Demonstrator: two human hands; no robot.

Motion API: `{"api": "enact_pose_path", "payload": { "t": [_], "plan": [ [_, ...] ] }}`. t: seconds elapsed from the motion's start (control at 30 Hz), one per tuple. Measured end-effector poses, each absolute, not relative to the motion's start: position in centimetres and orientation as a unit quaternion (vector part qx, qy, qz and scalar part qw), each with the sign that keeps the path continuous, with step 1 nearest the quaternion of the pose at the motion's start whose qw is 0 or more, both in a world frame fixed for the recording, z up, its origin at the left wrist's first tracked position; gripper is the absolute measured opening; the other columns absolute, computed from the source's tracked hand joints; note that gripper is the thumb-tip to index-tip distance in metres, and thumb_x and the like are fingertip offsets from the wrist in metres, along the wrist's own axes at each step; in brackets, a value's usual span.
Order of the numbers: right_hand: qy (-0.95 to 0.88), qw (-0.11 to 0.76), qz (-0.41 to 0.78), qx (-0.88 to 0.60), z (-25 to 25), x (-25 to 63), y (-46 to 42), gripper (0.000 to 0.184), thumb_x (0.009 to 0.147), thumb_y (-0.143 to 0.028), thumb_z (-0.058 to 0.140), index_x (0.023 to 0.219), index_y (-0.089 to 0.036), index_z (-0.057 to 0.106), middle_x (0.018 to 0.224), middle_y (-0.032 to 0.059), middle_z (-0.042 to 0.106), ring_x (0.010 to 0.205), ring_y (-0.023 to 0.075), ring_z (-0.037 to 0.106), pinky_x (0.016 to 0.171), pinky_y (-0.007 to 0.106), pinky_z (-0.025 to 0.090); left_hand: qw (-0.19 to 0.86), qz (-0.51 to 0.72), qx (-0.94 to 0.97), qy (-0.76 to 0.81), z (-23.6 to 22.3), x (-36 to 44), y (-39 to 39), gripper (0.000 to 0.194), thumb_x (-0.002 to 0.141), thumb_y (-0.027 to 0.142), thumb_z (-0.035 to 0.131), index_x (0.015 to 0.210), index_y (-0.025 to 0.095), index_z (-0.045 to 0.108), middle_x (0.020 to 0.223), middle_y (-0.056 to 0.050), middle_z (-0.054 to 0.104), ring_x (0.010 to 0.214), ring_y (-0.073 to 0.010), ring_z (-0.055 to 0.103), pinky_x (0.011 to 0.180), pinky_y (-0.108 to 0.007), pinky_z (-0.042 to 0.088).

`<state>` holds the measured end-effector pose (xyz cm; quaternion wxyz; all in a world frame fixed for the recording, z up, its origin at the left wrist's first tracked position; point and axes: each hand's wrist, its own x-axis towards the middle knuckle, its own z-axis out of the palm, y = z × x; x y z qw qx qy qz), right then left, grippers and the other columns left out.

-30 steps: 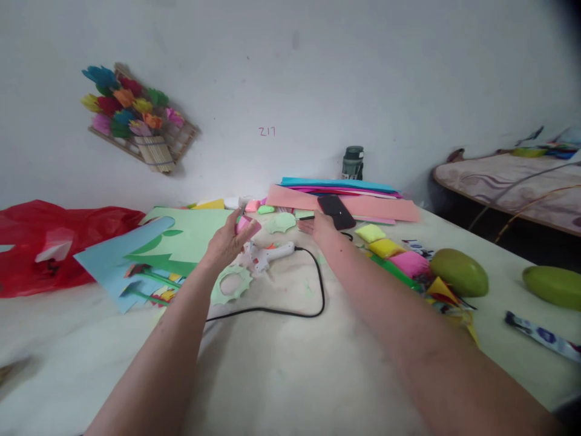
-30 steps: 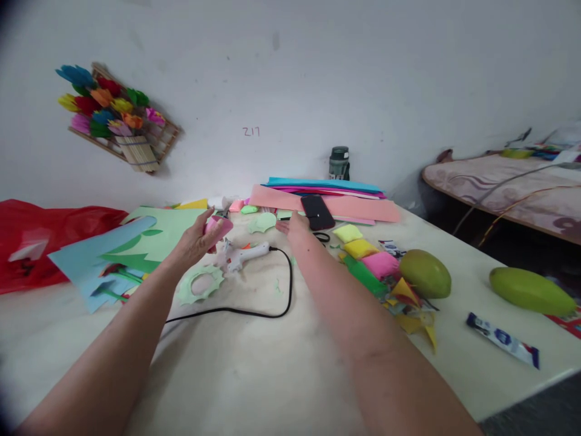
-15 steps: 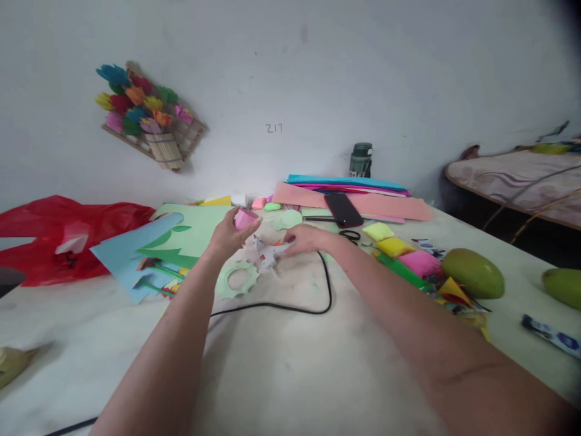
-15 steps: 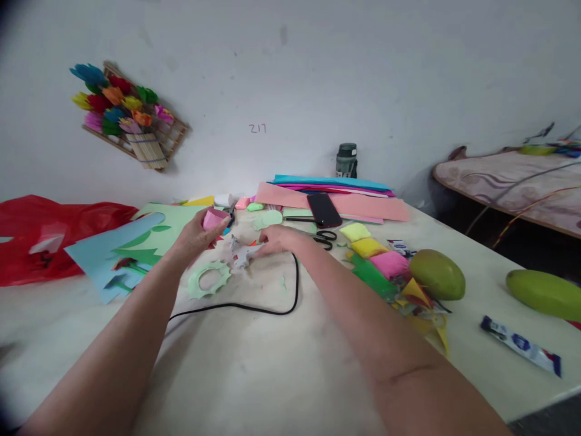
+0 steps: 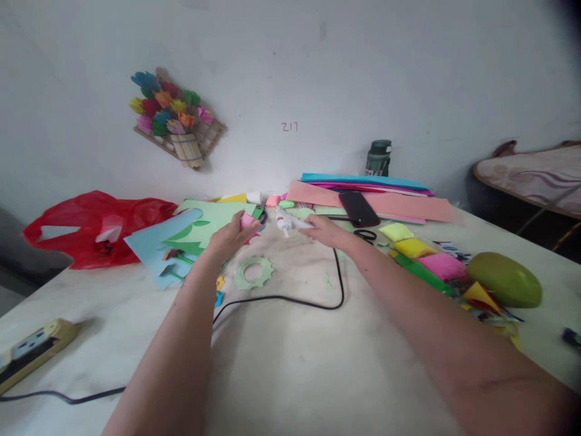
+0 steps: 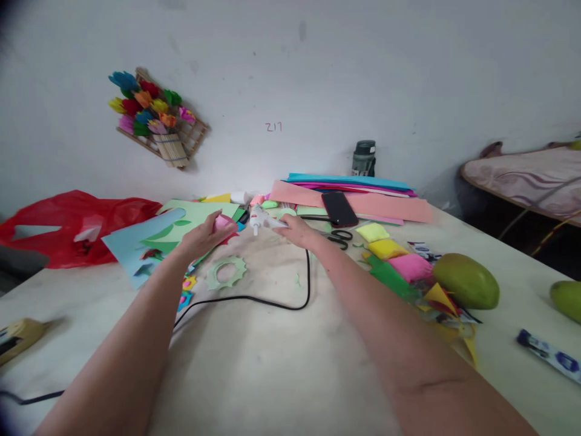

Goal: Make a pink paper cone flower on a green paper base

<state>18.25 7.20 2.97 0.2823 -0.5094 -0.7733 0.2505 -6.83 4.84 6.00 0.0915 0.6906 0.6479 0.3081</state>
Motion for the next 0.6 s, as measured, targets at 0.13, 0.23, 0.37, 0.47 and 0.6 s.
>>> {"api": "enact_pose_path", "payload": {
  "t": [0.13, 0.23, 0.37, 0.47, 0.6],
  "plan": [
    [-0.712, 0.376, 0.332, -0.492, 2.7, 17.5, 7.1, 0.013, 0.076, -0.027, 0.053, 0.082, -0.016, 0.048, 0.072, 0.0005, 0.055, 0.057, 0.0089, 0.053, 0.053, 0.020, 0.042, 0.016, 0.179, 0.709, 0.682, 4.4, -7.2, 5.3, 0.081, 0.068, 0.068, 0.043, 0.134, 0.024, 0.028, 0.100, -0.015, 0.059, 0.096, -0.0327, 0.053, 0.079, -0.042, 0.038],
    [-0.684, 0.423, 0.366, -0.469, 2.5, 16.7, 7.0, 0.011, 0.076, -0.025, 0.053, 0.078, -0.016, 0.046, 0.070, 0.0006, 0.055, 0.053, 0.0073, 0.052, 0.049, 0.020, 0.044, -0.007, 0.155, 0.721, 0.675, 4.5, -7.1, 5.2, 0.086, 0.066, 0.064, 0.049, 0.136, 0.020, 0.024, 0.114, -0.016, 0.055, 0.108, -0.0330, 0.046, 0.082, -0.039, 0.037],
    [-0.661, 0.470, 0.391, -0.436, 2.7, 15.3, 6.7, 0.011, 0.078, -0.026, 0.051, 0.078, -0.017, 0.045, 0.067, -0.0004, 0.055, 0.048, 0.0064, 0.050, 0.040, 0.018, 0.044, -0.019, 0.267, 0.682, 0.680, 6.5, -6.4, 5.0, 0.059, 0.070, 0.063, 0.043, 0.105, 0.018, 0.055, 0.101, -0.012, 0.062, 0.095, -0.0283, 0.054, 0.077, -0.035, 0.040],
    [-0.649, 0.492, 0.380, -0.439, 3.1, 14.2, 6.3, 0.012, 0.077, -0.027, 0.052, 0.081, -0.017, 0.047, 0.065, -0.0015, 0.054, 0.046, 0.0058, 0.049, 0.037, 0.016, 0.042, 0.091, 0.374, 0.666, 0.639, 7.4, -5.0, 4.9, 0.045, 0.080, 0.053, 0.031, 0.067, 0.017, 0.055, 0.070, -0.008, 0.065, 0.069, -0.0192, 0.060, 0.068, -0.030, 0.043],
    [-0.629, 0.509, 0.348, -0.474, 3.3, 12.9, 5.9, 0.020, 0.076, -0.033, 0.053, 0.087, -0.016, 0.050, 0.068, 0.0000, 0.056, 0.047, 0.0069, 0.052, 0.037, 0.017, 0.042, 0.356, 0.398, 0.630, 0.565, 6.7, -2.4, 4.3, 0.029, 0.080, 0.042, 0.041, 0.065, 0.017, 0.046, 0.059, -0.004, 0.059, 0.050, -0.0136, 0.055, 0.057, -0.029, 0.046]
  ]
}}
